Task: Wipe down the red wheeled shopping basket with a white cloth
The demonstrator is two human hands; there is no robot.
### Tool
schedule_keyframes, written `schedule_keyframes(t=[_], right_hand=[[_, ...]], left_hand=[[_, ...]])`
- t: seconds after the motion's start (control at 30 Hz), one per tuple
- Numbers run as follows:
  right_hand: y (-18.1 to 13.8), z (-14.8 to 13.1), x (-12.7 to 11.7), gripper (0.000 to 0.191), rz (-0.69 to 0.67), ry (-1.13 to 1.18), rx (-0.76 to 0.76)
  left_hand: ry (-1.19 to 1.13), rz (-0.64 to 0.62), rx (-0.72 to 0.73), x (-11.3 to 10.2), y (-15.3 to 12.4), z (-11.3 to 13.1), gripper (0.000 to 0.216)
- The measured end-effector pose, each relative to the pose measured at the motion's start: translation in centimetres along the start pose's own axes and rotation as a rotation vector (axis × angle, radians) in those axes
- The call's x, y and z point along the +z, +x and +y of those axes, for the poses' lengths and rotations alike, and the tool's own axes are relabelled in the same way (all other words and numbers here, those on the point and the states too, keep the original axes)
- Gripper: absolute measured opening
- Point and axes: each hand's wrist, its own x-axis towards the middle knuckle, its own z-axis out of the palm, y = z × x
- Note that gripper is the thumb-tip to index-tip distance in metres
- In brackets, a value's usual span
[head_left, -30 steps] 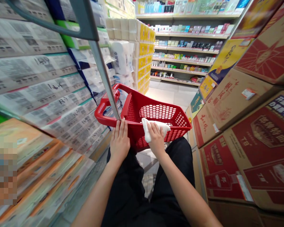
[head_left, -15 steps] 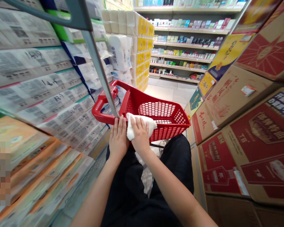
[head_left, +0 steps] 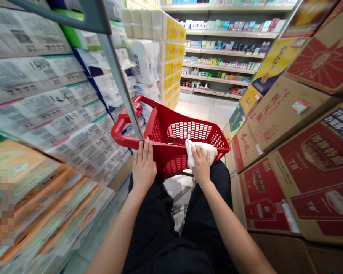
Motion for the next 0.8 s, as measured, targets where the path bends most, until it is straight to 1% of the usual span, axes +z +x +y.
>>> schedule_keyframes(t=[0.07,0.1,0.17,0.23,0.3,0.37,0.4,0.47,0.57,0.7,0.8], right_hand=[[0.3,-0.6,-0.4,0.078,-0.026,0.020,0.054],[0.6,-1.6,-0.5,0.080,-0.043,0.038,0.074],[1.2,-4.5,-0.8,0.082,-0.077,0.086,0.068],[1.7,-8.0,-1.1,0.081,-0.095,0.142,-0.010],[2.0,-11.2,-1.3,0.079,-0.082,0.197,-0.105],[2.2,-13.0,-1.5,0.074,-0.066,0.240,-0.167],[2.3,-13.3,-1.5,0.072,-0.064,0.254,-0.189],[2.2,-12.5,-1.3,0.071,-0.061,0.259,-0.223],[1.8,-9.0,-0.7,0.076,-0.053,0.213,-0.233],[0.7,-3.0,-0.3,0.079,-0.043,0.125,-0.139],[0.2,0.2,-0.5,0.078,-0.030,0.075,-0.061]], left_hand=[[0.002,-0.001,0.002,0.0,0.0,-0.1,0.083],[0.003,-0.002,0.005,0.1,-0.1,-0.1,0.082],[0.006,-0.001,0.011,0.1,-0.1,-0.3,0.082],[0.009,0.003,0.020,0.2,-0.1,-0.5,0.081],[0.004,0.005,0.038,0.2,-0.1,-0.8,0.078],[-0.008,0.003,0.061,0.1,-0.1,-0.9,0.075],[-0.012,0.001,0.067,0.1,-0.1,-1.0,0.073],[-0.016,0.008,0.056,0.1,-0.1,-0.9,0.068],[-0.022,0.027,0.022,0.2,0.0,-0.6,0.064],[-0.033,0.039,0.005,0.3,0.0,-0.2,0.064],[-0.035,0.044,-0.003,0.3,0.0,-0.2,0.064]])
